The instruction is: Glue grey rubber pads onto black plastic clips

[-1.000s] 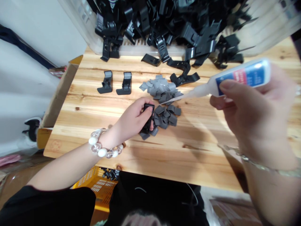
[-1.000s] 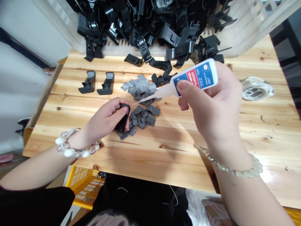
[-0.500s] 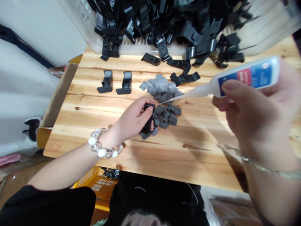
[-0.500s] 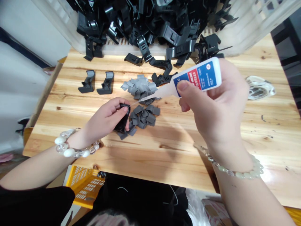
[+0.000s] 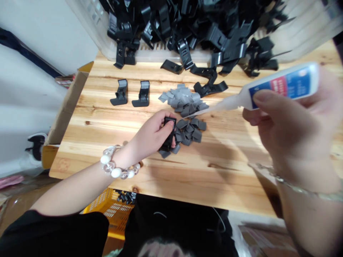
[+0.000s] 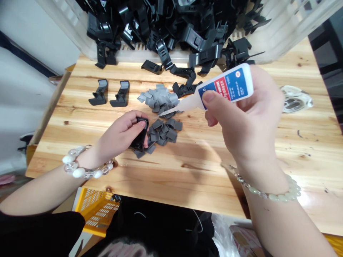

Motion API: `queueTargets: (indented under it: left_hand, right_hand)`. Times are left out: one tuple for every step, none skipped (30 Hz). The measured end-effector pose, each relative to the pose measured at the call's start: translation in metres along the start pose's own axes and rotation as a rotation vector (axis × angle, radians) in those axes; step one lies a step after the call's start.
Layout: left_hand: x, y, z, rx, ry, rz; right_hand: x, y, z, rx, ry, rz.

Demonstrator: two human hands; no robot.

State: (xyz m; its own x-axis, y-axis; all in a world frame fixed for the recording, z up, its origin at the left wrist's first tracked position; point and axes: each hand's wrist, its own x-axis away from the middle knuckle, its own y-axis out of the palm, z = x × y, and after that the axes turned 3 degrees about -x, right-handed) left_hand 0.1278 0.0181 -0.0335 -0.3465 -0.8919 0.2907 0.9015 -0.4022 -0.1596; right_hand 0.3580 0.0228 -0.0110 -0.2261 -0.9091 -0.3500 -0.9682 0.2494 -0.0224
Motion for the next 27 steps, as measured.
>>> queueTargets:
  left_hand:
    - [-0.0001,0.0,-0.0004,-0.001,0.001,-0.002]
    - [-0.0001,0.0,-0.0008,-0.004,0.004,-0.002]
    - [-0.0001,0.0,-0.0011,-0.006,0.006,0.0]
    - [-0.0001,0.0002,-0.0013,-0.009,0.008,0.005]
    - [-0.0001,0.0003,-0.0014,-0.009,0.009,0.009]
    - [-0.0001,0.0004,-0.0015,-0.008,0.01,0.012]
    - [-0.0002,0.0006,-0.0015,-0.006,0.011,0.012]
    - [-0.0004,0.0007,-0.0014,-0.003,0.01,0.011]
    - [-0.0006,0.0007,-0.0014,-0.001,0.008,0.011]
    - [-0.0008,0.0007,-0.0014,0.002,0.007,0.012]
    - [-0.0009,0.0007,-0.0015,0.004,0.006,0.014]
    - [-0.0011,0.0007,-0.0015,0.007,0.006,0.016]
    - [-0.0012,0.0006,-0.0016,0.01,0.007,0.018]
    - [-0.0012,0.0005,-0.0017,0.012,0.009,0.018]
    - [-0.0012,0.0004,-0.0018,0.013,0.013,0.015]
    - [-0.0011,0.0004,-0.0018,0.014,0.016,0.013]
    - [-0.001,0.0004,-0.0018,0.015,0.019,0.012]
    - [-0.0009,0.0004,-0.0016,0.017,0.018,0.014]
    - [-0.0009,0.0005,-0.0013,0.018,0.015,0.016]
    - [-0.0008,0.0006,-0.001,0.019,0.01,0.02]
    - [-0.0008,0.0008,-0.0008,0.02,0.005,0.024]
    - [-0.0007,0.0009,-0.0006,0.021,0.0,0.025]
    - [-0.0007,0.001,-0.0004,0.023,-0.002,0.024]
    - [-0.0007,0.0012,-0.0003,0.025,-0.002,0.023]
    - [-0.0007,0.0013,-0.0002,0.027,0.001,0.02]
    - [-0.0007,0.0014,-0.0001,0.029,0.001,0.017]
    - [-0.0007,0.0015,0.0002,0.033,0.0,0.017]
  right_hand:
    - [-0.0006,-0.0005,0.0007,-0.009,0.002,0.001]
    - [-0.0014,-0.0009,0.0015,-0.017,0.0,0.006]
    - [-0.0022,-0.0014,0.0026,-0.024,-0.003,0.011]
    - [-0.0029,-0.0018,0.0038,-0.032,-0.008,0.015]
    - [-0.0036,-0.0021,0.0049,-0.041,-0.014,0.018]
    - [-0.0042,-0.0023,0.0058,-0.05,-0.019,0.017]
    - [-0.0045,-0.0025,0.0066,-0.056,-0.023,0.017]
    - [-0.0045,-0.0026,0.007,-0.059,-0.023,0.015]
    - [-0.0044,-0.0027,0.0071,-0.059,-0.027,0.01]
    - [-0.0041,-0.0029,0.007,-0.057,-0.031,0.006]
    - [-0.0038,-0.0031,0.0068,-0.056,-0.03,0.003]
    - [-0.0035,-0.0033,0.0064,-0.055,-0.028,0.003]
    - [-0.0033,-0.0035,0.006,-0.053,-0.023,0.003]
    - [-0.0032,-0.0036,0.0056,-0.052,-0.019,0.005]
    - [-0.0032,-0.0037,0.0053,-0.053,-0.019,0.009]
    - [-0.0032,-0.0037,0.0051,-0.056,-0.016,0.009]
    - [-0.0033,-0.0035,0.005,-0.055,-0.014,0.01]
    - [-0.0033,-0.0033,0.0049,-0.053,-0.013,0.01]
    - [-0.0034,-0.0031,0.0048,-0.054,-0.01,0.008]
    - [-0.0034,-0.0029,0.0048,-0.055,-0.007,0.007]
    - [-0.0035,-0.0028,0.0048,-0.058,0.001,0.003]
    - [-0.0036,-0.0028,0.0048,-0.062,0.004,0.002]
    - [-0.0038,-0.0029,0.0048,-0.067,0.004,0.003]
    - [-0.004,-0.0032,0.0048,-0.071,0.004,0.005]
    - [-0.0043,-0.0036,0.0048,-0.073,0.005,0.007]
    - [-0.0047,-0.004,0.0048,-0.074,0.007,0.008]
    - [-0.005,-0.0043,0.0048,-0.074,0.011,0.009]
